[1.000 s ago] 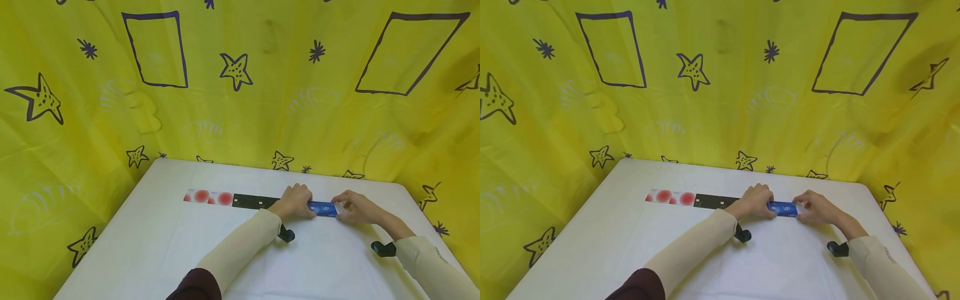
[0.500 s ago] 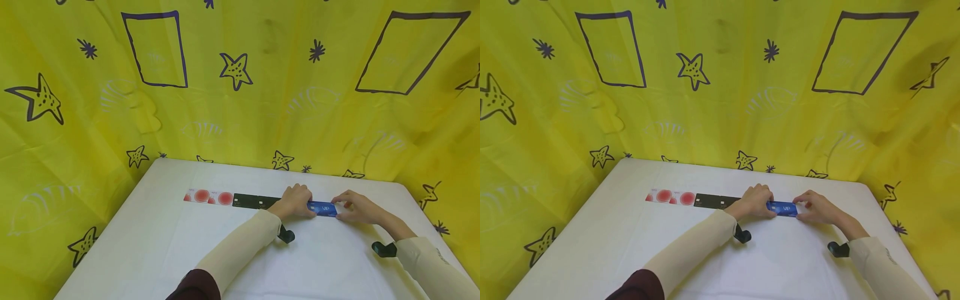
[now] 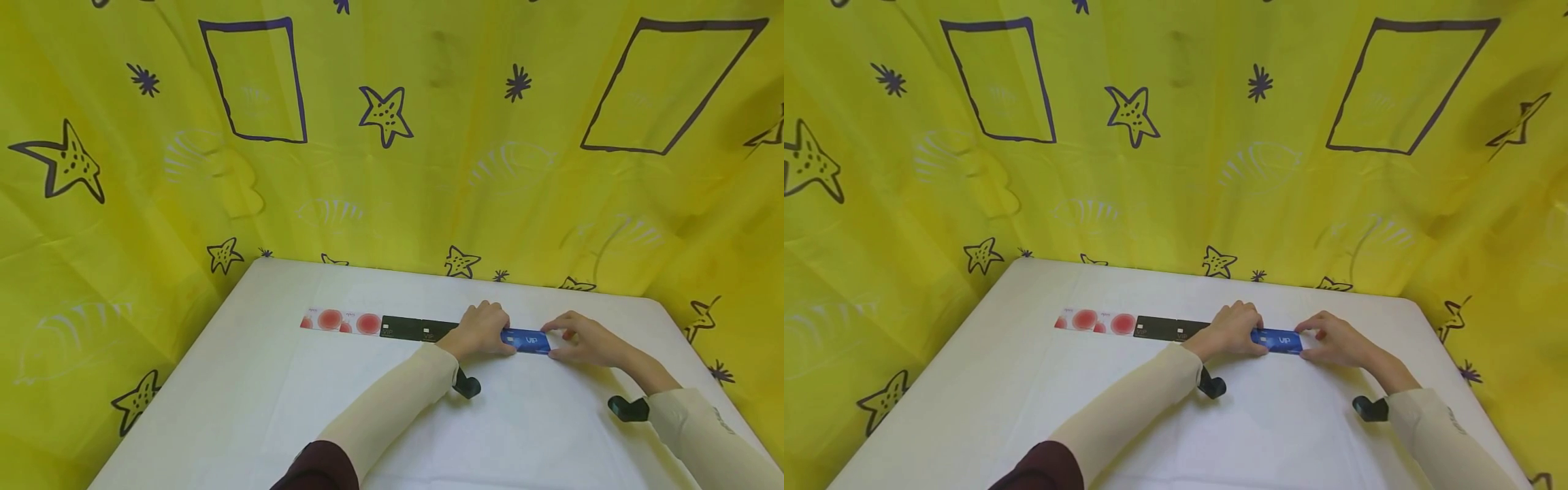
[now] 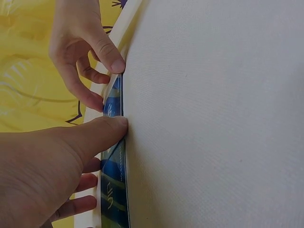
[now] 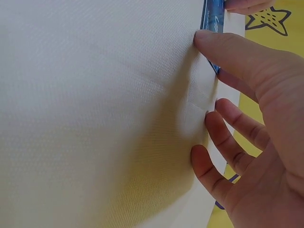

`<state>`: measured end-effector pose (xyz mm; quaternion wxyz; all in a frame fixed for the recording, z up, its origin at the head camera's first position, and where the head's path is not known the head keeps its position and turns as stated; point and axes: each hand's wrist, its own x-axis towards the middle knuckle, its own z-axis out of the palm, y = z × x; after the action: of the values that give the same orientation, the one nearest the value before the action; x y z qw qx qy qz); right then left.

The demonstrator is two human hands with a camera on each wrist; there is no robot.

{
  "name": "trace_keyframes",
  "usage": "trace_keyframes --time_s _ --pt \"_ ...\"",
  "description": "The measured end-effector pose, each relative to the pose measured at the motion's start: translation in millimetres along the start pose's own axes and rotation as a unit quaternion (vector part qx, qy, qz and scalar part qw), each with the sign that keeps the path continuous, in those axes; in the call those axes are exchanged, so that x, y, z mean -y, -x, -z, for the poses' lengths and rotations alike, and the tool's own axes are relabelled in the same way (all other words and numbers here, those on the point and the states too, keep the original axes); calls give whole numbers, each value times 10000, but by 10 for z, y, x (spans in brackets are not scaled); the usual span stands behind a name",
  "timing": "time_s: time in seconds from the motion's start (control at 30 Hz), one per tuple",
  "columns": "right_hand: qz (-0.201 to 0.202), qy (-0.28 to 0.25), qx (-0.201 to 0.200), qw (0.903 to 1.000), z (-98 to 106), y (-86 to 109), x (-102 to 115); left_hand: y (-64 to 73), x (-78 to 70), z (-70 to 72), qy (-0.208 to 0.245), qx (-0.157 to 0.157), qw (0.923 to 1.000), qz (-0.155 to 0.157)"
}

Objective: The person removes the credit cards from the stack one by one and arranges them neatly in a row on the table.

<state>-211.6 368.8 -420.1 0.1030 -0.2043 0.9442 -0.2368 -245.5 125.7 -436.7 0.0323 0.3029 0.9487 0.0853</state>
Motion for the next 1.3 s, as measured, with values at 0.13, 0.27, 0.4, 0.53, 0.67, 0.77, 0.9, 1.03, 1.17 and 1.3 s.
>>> trace_keyframes --time_s 0.13,0.27,0.4,0.53,0.67,0.77,0.9,1.03,1.17,1.3 --pt "10 0 -4 10000 -6 0 -4 2 2 -5 15 9 10000 13" --pt "8 9 13 10000 -11 -5 -24 2 6 0 -15 21 10000 4" --pt "-2 -17 33 10000 -12 -15 -49 -2 15 9 -29 37 10000 -5" --pt "-18 -34 40 10000 -11 -21 -50 -2 21 8 -13 39 10000 -25" --pt "-21 -33 52 10000 -5 -21 -44 -1 21 -1 22 17 10000 -30" --pt "-28 -51 56 10000 -2 -19 -41 -4 22 -3 50 -3 10000 -19" --pt "-43 -74 47 10000 -4 -19 -38 -1 21 -3 79 5 10000 6" --pt "-21 -64 52 10000 1 -22 -50 2 22 0 82 3 10000 -3" --pt "7 -57 71 10000 6 -25 -57 1 31 2 99 5 9999 -48" --pt "64 -10 90 9999 14 -27 -56 1 49 -3 177 23 9998 -106"
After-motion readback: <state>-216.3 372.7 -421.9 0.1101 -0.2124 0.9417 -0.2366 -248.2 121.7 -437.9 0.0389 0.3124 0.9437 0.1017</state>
